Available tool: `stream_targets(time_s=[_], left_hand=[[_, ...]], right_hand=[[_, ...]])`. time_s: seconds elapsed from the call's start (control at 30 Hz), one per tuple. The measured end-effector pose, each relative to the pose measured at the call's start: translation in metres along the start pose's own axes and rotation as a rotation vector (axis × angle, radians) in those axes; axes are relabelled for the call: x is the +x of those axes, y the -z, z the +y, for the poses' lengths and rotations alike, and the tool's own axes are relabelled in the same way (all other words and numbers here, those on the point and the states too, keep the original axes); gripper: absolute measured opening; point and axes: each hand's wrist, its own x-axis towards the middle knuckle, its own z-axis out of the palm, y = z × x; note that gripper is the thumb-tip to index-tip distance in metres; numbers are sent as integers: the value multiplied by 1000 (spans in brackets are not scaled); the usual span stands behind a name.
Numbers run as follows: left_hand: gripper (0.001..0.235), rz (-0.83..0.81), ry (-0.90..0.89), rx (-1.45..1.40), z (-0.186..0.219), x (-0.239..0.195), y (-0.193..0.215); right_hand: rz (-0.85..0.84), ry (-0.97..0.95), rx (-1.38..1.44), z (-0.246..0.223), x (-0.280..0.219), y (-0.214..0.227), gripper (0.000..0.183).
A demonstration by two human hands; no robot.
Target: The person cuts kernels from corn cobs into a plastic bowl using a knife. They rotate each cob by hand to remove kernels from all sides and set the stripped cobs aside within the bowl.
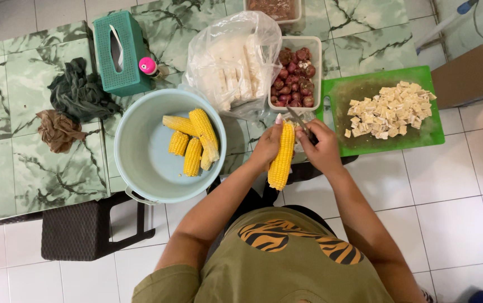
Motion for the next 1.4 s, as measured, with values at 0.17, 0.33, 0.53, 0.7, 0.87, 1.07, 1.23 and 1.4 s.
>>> stream_targets(time_s=[0.17,0.33,0.53,0.7,0.87,1.07,1.23,1.4], left_hand=[[60,64,-184,143,5,-4,-6],[53,264,-374,593,-8,1,-3],[50,281,-471,721,-11,7,-3],[52,134,-196,377,0,-2,-7],[60,95,-75,279,9,-4,-6],[63,56,31,87,7,7,-1],[54,75,-50,127,-6,18,1],[49,101,-85,191,-19,26,5]], right_hand=[[-27,42,-25,-7,2,4,14],[-14,7,-63,-3,2,0,15],[15,101,-250,8,0,-6,18],[10,92,-189,25,1,-7,17],[46,62,-98,30,7,5,12],[-49,100,-13,13,5,9,15],[-26,93,-72,6,3,5,14],[-19,59,-98,4,3,5,12]])
